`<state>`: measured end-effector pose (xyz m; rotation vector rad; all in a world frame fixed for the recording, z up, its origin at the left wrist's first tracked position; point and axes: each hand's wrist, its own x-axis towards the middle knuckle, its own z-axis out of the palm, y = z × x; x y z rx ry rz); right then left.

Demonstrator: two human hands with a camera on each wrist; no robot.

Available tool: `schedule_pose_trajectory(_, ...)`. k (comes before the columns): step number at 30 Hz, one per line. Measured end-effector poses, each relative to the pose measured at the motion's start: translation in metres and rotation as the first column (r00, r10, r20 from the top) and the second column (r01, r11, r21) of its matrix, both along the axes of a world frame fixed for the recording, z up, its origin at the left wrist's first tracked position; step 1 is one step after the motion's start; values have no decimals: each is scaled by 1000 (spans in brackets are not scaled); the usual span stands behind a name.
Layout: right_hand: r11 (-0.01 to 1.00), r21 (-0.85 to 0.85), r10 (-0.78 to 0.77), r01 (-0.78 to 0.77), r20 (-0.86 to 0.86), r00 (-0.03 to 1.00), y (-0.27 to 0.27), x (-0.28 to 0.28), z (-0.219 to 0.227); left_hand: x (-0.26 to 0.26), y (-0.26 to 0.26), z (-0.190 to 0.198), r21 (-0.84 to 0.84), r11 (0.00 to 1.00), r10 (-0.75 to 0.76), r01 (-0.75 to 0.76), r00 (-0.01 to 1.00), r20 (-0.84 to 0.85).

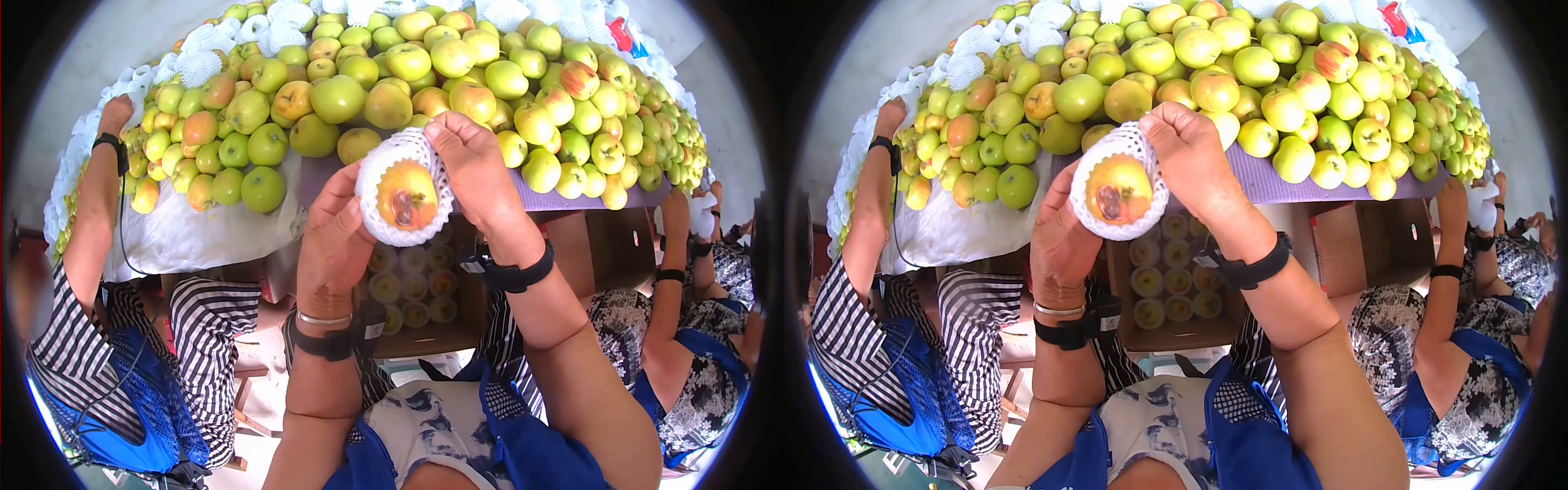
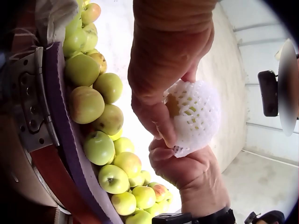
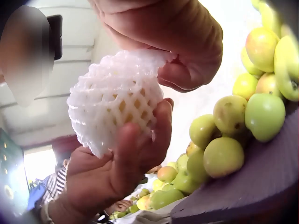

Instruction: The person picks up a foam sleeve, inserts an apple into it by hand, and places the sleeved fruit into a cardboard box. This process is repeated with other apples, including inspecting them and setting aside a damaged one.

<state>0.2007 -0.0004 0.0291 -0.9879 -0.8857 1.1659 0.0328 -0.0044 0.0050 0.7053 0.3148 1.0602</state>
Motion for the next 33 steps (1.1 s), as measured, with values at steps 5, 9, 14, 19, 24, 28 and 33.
schedule_pose_trajectory(5,992,97,-90,86,31,995,6,-10,-14,2,5,-10,-122,992,1,19,987,161)
schedule_pose_trajectory(9,951,240,-276,193,384,881,3,-12,-21,7,6,-10,-146,988,-10,47,970,243)
schedule_pose_trajectory(14,912,334,-378,236,463,802,2,-21,-29,7,10,-10,-198,980,79,-27,962,261)
schedule_pose_trajectory(19,963,245,-180,113,270,946,-5,-21,-7,5,13,-8,-180,978,165,-106,921,352)
schedule_pose_trajectory(24,911,-242,230,-334,-375,898,-4,-8,-9,1,12,-9,-188,979,156,-78,882,445)
schedule_pose_trajectory(28,917,-135,268,-376,-491,829,-4,-9,-14,3,11,-9,-132,988,135,-86,897,422)
schedule_pose_trajectory(33,964,-83,216,-252,-305,928,-5,-17,-17,3,11,-12,-330,943,201,-25,837,510)
